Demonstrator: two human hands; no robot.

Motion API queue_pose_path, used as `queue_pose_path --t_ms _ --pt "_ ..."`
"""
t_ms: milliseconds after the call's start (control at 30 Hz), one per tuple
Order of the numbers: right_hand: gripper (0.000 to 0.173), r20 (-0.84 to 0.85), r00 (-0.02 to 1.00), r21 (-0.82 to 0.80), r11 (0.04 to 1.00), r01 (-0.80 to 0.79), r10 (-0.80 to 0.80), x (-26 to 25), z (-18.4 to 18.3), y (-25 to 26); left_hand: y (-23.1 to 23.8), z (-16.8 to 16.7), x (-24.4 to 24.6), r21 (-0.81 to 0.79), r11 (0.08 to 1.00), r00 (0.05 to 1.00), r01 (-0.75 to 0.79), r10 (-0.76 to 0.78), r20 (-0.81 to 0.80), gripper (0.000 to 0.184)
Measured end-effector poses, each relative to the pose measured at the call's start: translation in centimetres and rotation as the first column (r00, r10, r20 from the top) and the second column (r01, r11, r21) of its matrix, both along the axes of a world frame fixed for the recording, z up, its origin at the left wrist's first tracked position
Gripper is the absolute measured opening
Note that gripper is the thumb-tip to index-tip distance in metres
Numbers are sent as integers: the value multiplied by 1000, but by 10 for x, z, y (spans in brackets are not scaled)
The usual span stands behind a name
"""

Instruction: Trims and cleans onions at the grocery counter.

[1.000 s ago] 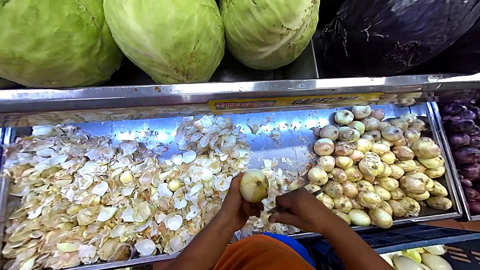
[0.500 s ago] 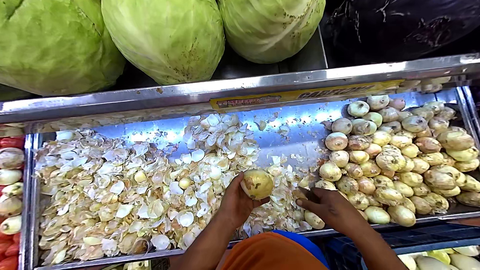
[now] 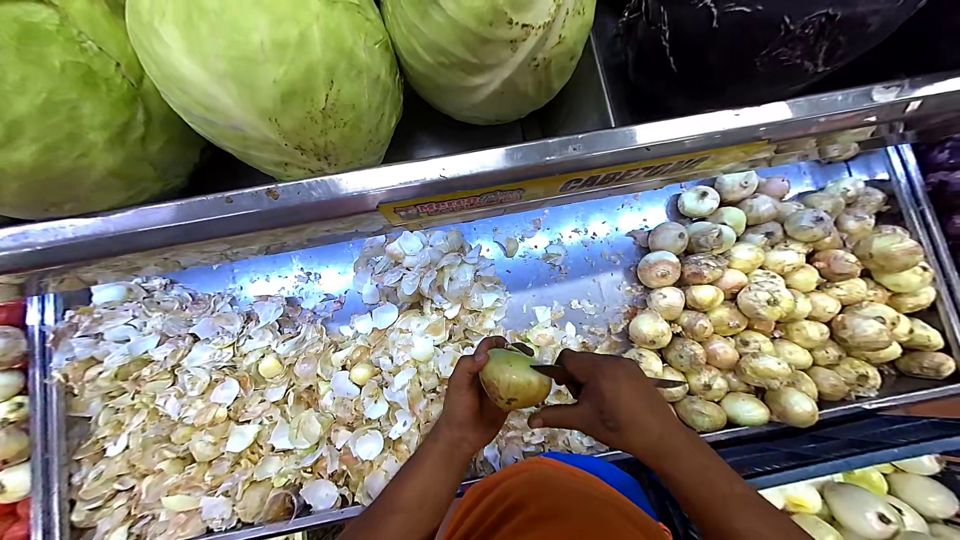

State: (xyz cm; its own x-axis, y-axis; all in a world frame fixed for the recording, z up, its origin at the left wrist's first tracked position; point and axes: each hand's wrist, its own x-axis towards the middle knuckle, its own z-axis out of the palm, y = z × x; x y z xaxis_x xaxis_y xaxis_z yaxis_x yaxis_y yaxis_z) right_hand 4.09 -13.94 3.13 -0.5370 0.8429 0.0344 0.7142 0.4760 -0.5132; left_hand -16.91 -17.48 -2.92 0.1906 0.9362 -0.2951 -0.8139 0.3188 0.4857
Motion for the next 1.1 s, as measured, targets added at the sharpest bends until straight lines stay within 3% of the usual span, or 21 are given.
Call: queue_pose_path --t_ms 467,533,667,700,767,867,967,1100 --pt "67 -11 1000 235 972 -13 16 -9 -17 -11 2 2 1 8 997 997 -75 76 -12 46" --pt "65 -14 997 242 968 -73 79 -9 -15 -16 2 3 2 -7 997 997 -82 82 -1 47" --pt "60 3 924 88 921 -381 382 -1 -7 -22 3 6 3 -49 993 993 -106 108 41 51" --pt "55 -20 927 52 927 -373 374 1 -6 -22 3 7 2 -73 991 992 -111 115 48 51" --pt "51 -107 972 13 978 -208 208 3 -8 -20 2 11 2 -139 982 990 -126 134 50 49" --pt "62 -153 988 -46 999 13 -20 1 -7 -11 0 17 6 -197 971 988 -136 147 40 46" --pt "68 -105 990 -69 994 85 -92 -7 -4 -9 -3 17 9 -155 982 990 -107 120 76 48" --pt "67 -143 983 41 992 118 -111 -11 -15 -11 -3 18 12 -135 982 980 -129 148 137 49"
